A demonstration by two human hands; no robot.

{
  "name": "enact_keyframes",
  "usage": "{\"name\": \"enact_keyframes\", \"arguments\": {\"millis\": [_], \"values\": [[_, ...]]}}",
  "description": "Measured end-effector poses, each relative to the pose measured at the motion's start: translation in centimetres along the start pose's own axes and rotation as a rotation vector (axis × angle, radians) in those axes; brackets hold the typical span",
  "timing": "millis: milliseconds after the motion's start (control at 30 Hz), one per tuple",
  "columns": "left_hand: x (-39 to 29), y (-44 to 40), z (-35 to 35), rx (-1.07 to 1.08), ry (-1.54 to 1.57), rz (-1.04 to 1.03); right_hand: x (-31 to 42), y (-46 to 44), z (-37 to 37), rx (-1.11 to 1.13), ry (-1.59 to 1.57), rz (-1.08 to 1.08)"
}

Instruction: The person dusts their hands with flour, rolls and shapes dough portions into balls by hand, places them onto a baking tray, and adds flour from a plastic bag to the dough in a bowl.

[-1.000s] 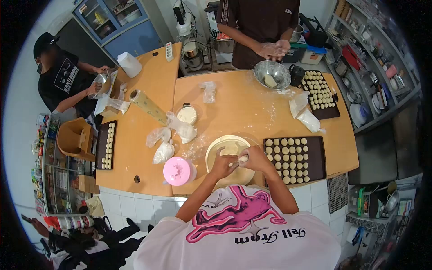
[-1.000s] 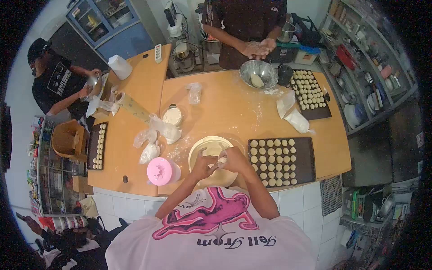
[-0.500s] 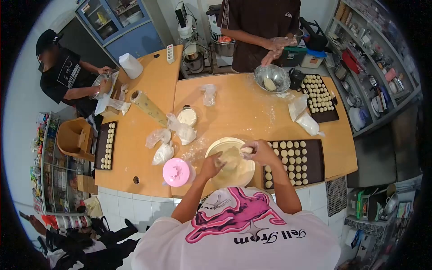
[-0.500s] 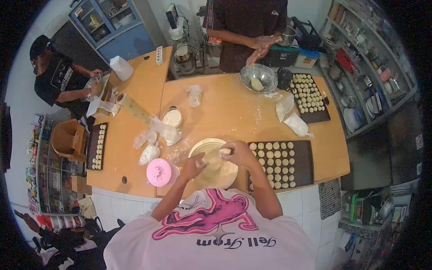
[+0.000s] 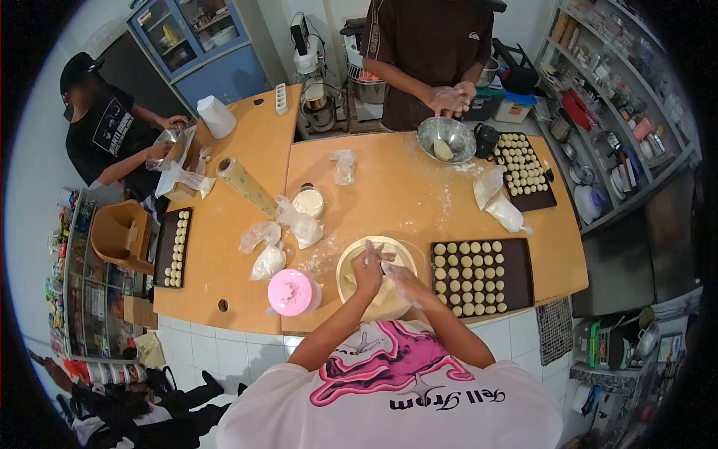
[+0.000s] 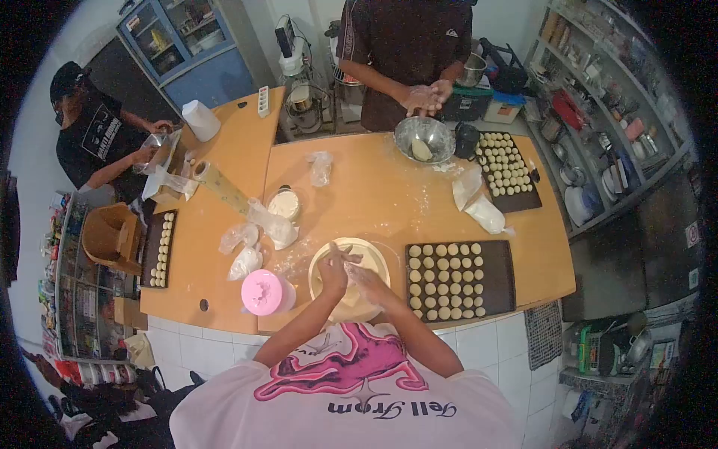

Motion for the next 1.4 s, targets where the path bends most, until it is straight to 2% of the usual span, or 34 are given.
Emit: {"name": "enact_keyframes", "arguments": {"millis": [33, 67, 167, 233, 300, 333, 433, 467, 567, 633, 667, 700, 767, 833, 867, 967, 1000, 1100, 1133, 1200, 1267, 1300, 1367, 1400], "values": [[1.1, -0.3, 1.0, -0.004, 0.196, 0.114, 1.0, 0.4, 0.8, 0.044, 0.089, 0.011], [1.9, -0.6, 2.6, -0.007, 0.391, 0.229, 2.0, 0.9, 1.3, -0.100, 0.160, -0.142], [3.7, 0.4, 2.2, -0.051, 0.536, 0.519, 0.8, 0.2, 1.6, -0.664, 0.692, 0.363], [0.4, 2.6, -1.6, 0.099, 0.684, 0.641, 3.5, 0.8, 0.9, -0.661, 0.767, 0.432], [0.5, 4.3, -2.7, 0.249, 0.770, 0.626, 2.5, -0.5, -0.1, -0.658, 0.818, 0.489], [0.5, 4.8, -3.0, 0.323, 0.811, 0.620, 1.6, -0.8, -1.1, -0.565, 0.864, 0.498], [-0.2, 3.7, -1.3, 0.318, 1.060, 0.499, 1.1, 1.3, -2.4, -0.191, 0.561, 0.657], [-0.4, 3.1, -0.9, 0.231, 1.037, 0.450, 1.9, 2.4, -2.5, -0.166, 0.540, 0.714], [-0.4, 4.9, -1.8, 0.224, 1.047, 0.720, -0.7, 0.3, -1.8, -0.268, 0.763, 0.637], [0.9, 6.9, -2.1, 0.281, 0.807, 0.575, 0.3, 0.9, -2.7, -0.190, 0.806, 0.705], [3.1, 7.0, -0.6, 0.297, 0.870, 0.516, 1.4, 1.3, -3.1, -0.157, 0.828, 0.743], [3.5, 6.2, 0.1, 0.272, 0.877, 0.545, 2.5, 2.0, -3.4, -0.128, 0.847, 0.776], [1.8, 4.6, 0.2, 0.219, 0.892, 0.602, 3.1, 3.2, -3.1, -0.024, 0.830, 0.618], [-2.8, 4.8, -1.7, 0.240, 1.020, 0.643, 1.5, 1.8, -1.2, 0.035, 0.828, 0.401], [-0.1, 5.6, -1.0, 0.242, 1.547, 0.859, 0.5, 1.0, -0.2, -0.179, 0.841, 0.536], [-0.1, 7.1, -2.9, 0.252, 0.882, 0.650, 0.9, 1.3, -2.2, -0.114, 0.888, 0.726], [3.1, 6.4, -1.2, 0.386, 0.701, 0.310, 0.9, 1.5, -2.8, -0.096, 0.899, 0.787], [-1.4, 4.6, -0.7, 0.331, 1.179, 0.552, 1.5, 3.9, -1.3, -0.019, 0.826, 0.707], [-3.3, 5.3, -2.1, 0.193, 1.040, 0.647, 0.1, 0.9, -0.9, 0.115, 0.877, 0.347], [0.0, 6.5, -2.3, 0.246, 0.853, 0.690, -1.5, -0.3, -2.2, 0.001, 0.636, 0.578], [6.2, 6.4, -0.6, 0.338, 1.852, 0.852, -2.5, -0.6, -3.7, -0.106, 0.388, 0.805], [4.2, 6.0, -0.9, 0.326, 1.559, 0.764, -2.9, -0.6, -4.5, -0.162, 0.254, 0.914], [-3.0, 5.0, -2.0, 0.299, 0.967, 0.585, 0.9, 2.3, -1.2, 0.008, 0.690, 0.675], [-3.4, 5.4, -2.6, 0.413, 0.851, 0.560, 1.5, 1.9, 0.0, 0.056, 0.820, 0.510]]}}
Point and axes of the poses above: each hand's wrist, its own y-axis away from the middle knuckle, its own z-axis out of the back of the hand, x = y × z, the point moved 2 cm from there along -y, towards the middle knuckle, and after that the axes turned 13 degrees about y, right-handed, at the moved point
